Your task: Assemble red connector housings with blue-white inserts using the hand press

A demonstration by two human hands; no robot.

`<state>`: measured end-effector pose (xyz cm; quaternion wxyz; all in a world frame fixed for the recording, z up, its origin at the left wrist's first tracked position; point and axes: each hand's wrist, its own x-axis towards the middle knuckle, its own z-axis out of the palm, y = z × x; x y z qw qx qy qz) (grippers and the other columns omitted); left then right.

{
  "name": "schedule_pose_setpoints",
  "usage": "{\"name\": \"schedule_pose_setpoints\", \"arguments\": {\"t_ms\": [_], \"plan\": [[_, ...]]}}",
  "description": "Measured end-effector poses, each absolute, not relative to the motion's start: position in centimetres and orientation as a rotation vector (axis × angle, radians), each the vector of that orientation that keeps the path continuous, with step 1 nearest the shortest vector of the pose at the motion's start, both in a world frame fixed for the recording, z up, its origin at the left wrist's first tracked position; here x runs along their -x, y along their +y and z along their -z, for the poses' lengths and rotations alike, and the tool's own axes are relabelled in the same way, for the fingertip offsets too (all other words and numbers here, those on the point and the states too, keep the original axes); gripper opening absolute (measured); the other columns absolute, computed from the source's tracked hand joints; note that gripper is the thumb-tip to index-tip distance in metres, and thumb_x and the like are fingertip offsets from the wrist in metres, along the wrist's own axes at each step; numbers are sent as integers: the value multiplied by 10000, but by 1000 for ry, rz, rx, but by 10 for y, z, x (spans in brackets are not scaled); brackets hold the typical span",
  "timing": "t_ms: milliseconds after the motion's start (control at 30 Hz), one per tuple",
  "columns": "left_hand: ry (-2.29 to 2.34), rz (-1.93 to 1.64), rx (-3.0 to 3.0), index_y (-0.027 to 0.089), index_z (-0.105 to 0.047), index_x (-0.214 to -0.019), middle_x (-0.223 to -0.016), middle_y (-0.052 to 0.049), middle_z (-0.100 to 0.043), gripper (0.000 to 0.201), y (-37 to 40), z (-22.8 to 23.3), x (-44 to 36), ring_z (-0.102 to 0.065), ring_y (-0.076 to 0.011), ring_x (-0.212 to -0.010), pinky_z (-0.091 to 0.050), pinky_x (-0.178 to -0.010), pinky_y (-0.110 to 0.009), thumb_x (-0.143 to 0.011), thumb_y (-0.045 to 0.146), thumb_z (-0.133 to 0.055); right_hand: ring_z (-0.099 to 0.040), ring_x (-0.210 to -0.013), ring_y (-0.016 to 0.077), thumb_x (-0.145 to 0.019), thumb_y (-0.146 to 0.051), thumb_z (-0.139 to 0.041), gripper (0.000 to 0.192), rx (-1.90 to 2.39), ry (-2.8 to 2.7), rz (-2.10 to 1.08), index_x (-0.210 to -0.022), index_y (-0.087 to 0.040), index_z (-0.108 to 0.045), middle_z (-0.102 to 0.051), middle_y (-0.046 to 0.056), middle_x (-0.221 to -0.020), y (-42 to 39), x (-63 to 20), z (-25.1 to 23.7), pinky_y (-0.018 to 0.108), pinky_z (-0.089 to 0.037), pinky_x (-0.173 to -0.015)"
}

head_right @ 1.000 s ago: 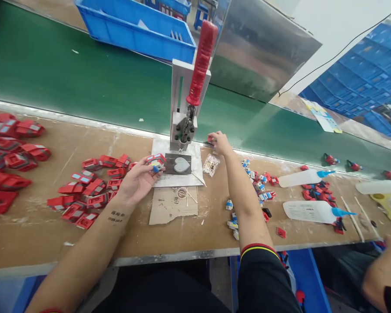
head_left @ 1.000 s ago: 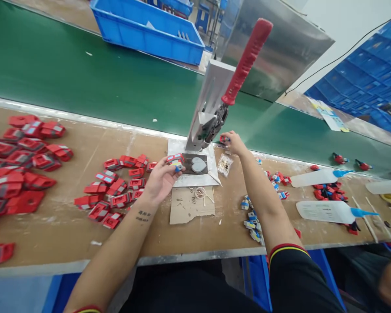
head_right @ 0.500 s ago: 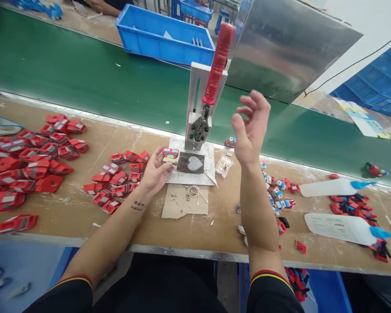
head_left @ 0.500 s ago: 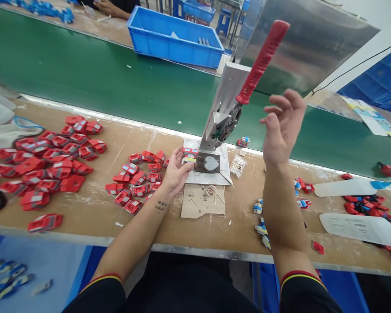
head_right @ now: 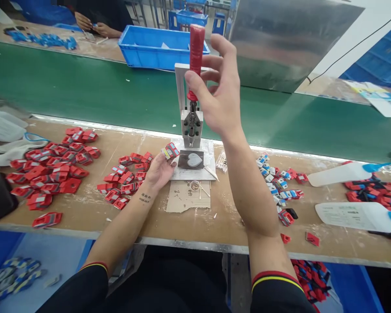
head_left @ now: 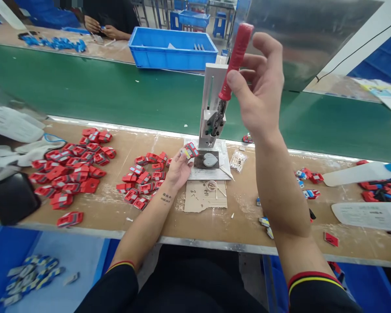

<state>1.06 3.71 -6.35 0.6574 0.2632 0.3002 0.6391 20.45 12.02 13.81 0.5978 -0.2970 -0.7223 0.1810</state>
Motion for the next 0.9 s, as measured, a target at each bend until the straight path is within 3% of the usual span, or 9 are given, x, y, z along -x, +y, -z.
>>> {"name": "schedule_pose_setpoints", "arguments": {"t_ms": [133,300,433,633,800,900], "plan": [[685,-1465,-719,262,-687,-1113,-1117,-26,-732,607,40,69,-9,-689,-161,-1004,-548,-849,-272,-602,315,-1012,-707,-994,241,-856,-563,-799,517,719,-1731,-468,-1274,-382,-553,-711,0,-1034,112,-194,-147,372,-623,-783],[782,-1506,-874,282,-597,-1141,-1104,-10,-736,733,45,72,-12,-731,-147,-934,-590,-890,-295,-556,313,-1038,-715,-1028,267,-871,-502,-780,416,746,-1714,-456,-1221,-412,-575,-709,-1,-1023,100,-192,-148,392,-635,-739],[889,-1491,-1097,276,-515,-1146,-1080,-30,-744,659,56,74,-14,-756,-181,-909,-605,-867,-350,-662,318,-961,-710,-1076,272,-873,-475,-788,399,770,-1733,-438,-1206,-415,-577,-714,13,-1085,95,-194,-149,388,-645,-748],[1102,-1386,-1469,250,-498,-1097,-1020,-16,-724,522,72,70,-19,-734,-202,-943,-569,-899,-385,-684,132,-795,-719,-1077,265,-897,-427,-774,343,761,-1764,-390,-1181,-398,-583,-718,17,-1087,87,-193,-152,368,-643,-742],[1067,-1293,-1649,244,-490,-1066,-946,7,-679,446,81,70,-32,-691,-186,-873,-572,-874,-376,-712,100,-719,-732,-1099,236,-920,-538,-756,416,772,-1794,-310,-1250,-371,-566,-714,17,-1117,80,-200,-139,315,-629,-753],[1076,-1295,-1692,242,-489,-1081,-968,5,-661,445,86,71,-41,-673,-177,-852,-572,-871,-371,-721,86,-700,-737,-1098,235,-955,-576,-701,435,701,-1828,-241,-1277,-318,-564,-705,21,-1110,75,-205,-127,346,-632,-813]]}}
